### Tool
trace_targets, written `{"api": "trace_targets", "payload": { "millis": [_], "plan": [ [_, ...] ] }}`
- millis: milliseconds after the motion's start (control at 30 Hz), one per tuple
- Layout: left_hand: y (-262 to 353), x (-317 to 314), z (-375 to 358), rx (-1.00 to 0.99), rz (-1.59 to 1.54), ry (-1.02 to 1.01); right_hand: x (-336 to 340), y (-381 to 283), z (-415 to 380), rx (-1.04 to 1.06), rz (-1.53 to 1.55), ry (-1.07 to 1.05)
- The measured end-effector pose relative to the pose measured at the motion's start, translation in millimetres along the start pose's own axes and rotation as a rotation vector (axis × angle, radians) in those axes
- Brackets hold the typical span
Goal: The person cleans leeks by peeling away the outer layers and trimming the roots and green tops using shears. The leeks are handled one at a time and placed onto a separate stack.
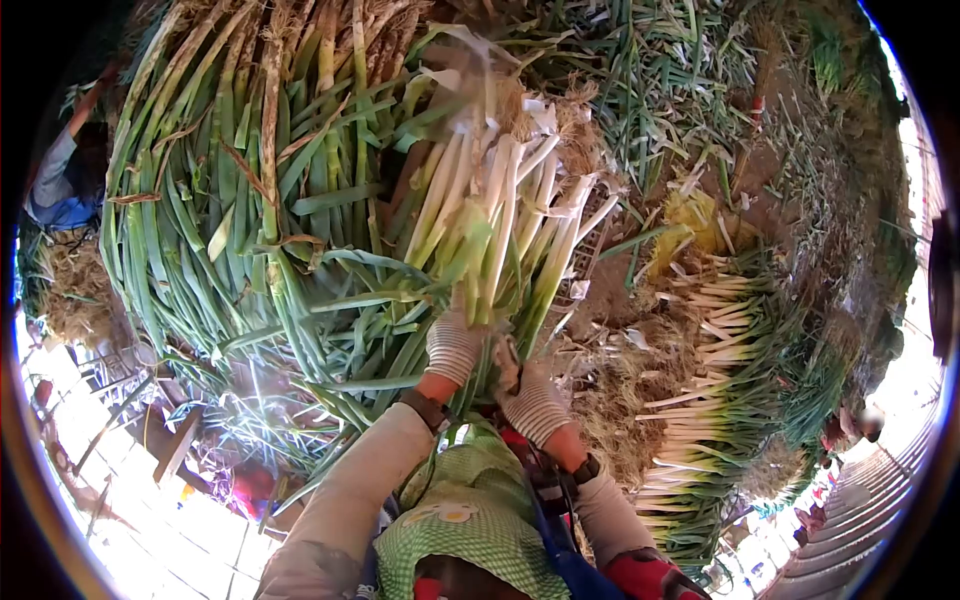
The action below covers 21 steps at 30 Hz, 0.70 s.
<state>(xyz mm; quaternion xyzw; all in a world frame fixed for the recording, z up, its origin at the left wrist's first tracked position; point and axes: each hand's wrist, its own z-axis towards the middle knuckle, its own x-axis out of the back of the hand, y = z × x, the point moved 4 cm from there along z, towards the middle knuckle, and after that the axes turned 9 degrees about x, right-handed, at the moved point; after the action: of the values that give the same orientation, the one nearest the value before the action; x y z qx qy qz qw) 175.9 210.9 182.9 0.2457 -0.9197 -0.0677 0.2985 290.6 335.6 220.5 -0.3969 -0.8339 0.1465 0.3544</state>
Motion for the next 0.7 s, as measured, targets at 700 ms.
{"api": "trace_targets", "payload": {
  "millis": [700],
  "plan": [
    [-35,-4,-9,-0.017,-0.382,0.068,12,-47,4,-0.132,-0.067,0.008]
  ]
}}
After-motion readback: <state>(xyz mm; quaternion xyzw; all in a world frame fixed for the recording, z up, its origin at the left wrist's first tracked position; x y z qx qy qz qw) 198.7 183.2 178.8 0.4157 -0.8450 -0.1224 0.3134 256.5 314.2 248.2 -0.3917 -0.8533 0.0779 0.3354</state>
